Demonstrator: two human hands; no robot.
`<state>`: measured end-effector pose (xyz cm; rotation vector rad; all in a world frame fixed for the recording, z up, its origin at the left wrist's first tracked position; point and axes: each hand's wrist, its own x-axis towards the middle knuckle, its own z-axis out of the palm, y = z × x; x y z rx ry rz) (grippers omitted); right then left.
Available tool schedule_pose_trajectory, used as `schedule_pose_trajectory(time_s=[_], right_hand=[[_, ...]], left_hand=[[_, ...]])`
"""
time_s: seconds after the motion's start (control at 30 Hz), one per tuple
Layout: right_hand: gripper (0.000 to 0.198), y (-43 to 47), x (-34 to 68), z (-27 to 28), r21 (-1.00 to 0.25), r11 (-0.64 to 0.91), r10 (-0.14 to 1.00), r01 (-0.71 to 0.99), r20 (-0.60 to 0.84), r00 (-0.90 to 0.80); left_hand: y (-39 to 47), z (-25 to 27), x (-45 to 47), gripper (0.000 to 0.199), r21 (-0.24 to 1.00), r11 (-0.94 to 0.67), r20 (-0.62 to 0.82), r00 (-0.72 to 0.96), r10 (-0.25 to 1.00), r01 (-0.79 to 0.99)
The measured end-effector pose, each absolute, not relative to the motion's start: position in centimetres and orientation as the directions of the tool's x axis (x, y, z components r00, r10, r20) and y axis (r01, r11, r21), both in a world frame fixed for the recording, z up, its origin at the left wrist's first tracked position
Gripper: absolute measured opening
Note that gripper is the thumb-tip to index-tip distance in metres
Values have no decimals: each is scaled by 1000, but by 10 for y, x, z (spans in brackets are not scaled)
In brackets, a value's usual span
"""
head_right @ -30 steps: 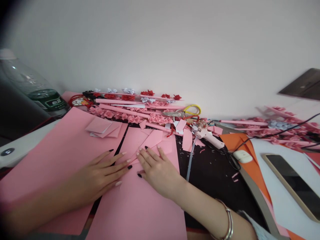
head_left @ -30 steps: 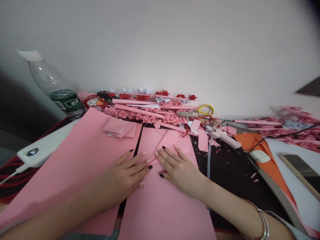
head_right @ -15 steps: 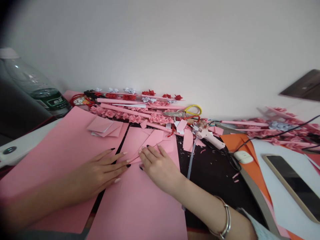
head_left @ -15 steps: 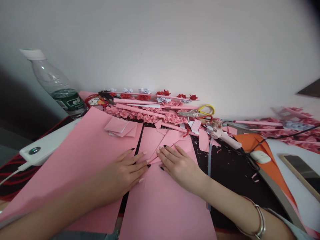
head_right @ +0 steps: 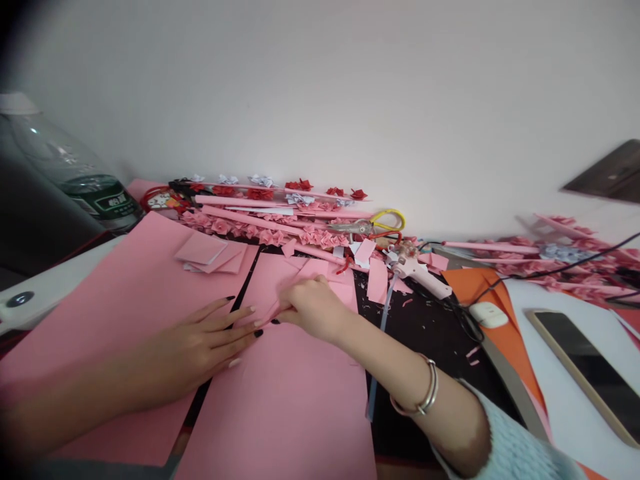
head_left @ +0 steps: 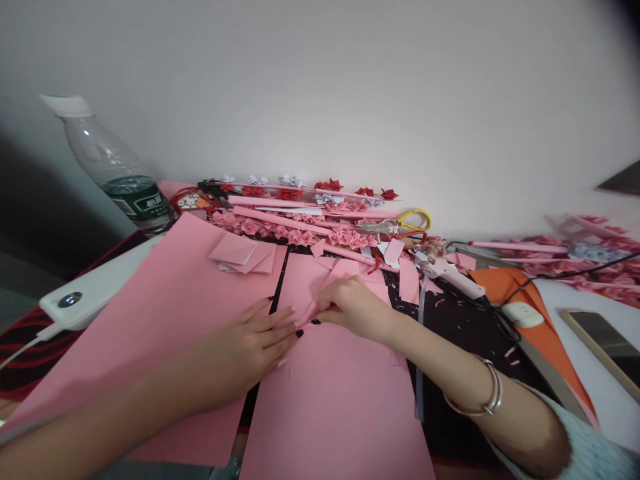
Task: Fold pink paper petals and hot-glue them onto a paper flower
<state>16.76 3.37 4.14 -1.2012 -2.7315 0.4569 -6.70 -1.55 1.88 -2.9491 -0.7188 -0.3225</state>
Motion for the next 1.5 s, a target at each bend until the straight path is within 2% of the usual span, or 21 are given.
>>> schedule_pose_trajectory(time_s=[0.1, 0.27, 0.47, 0.77, 0.97, 1.13, 1.37, 1.5], right_hand=[[13, 43, 167, 41, -347, 618, 743, 705, -37, -669], [14, 47, 162, 43, -323, 595, 760, 736, -70, -646], [12, 48, 162, 42, -332, 597, 751, 730, -87, -654], [14, 51, 163, 40, -349, 610, 729, 711, -104, -677], [20, 39, 162, 49, -195, 584, 784, 788, -117, -610], [26, 34, 166, 46, -21, 597, 801, 802, -51, -597], [25, 32, 174, 29, 201, 628, 754, 752, 84, -652], [27, 31, 177, 21, 266, 612, 745, 745, 121, -656]], left_hand=[[-13, 24, -67, 32, -59, -903, 208, 890, 405, 425], [-9, 30, -68, 32, -72, -920, 160, 915, 369, 384], [-13, 26, -72, 36, -52, -878, 155, 873, 463, 475], [-15, 17, -65, 38, -75, -855, 215, 845, 489, 514], [-17, 17, -63, 37, -51, -848, 181, 839, 512, 528], [-19, 19, -62, 36, -63, -840, 173, 835, 523, 539], [-21, 9, -59, 34, -50, -829, 251, 810, 529, 557], [-20, 9, -60, 33, -15, -826, 262, 800, 541, 563]])
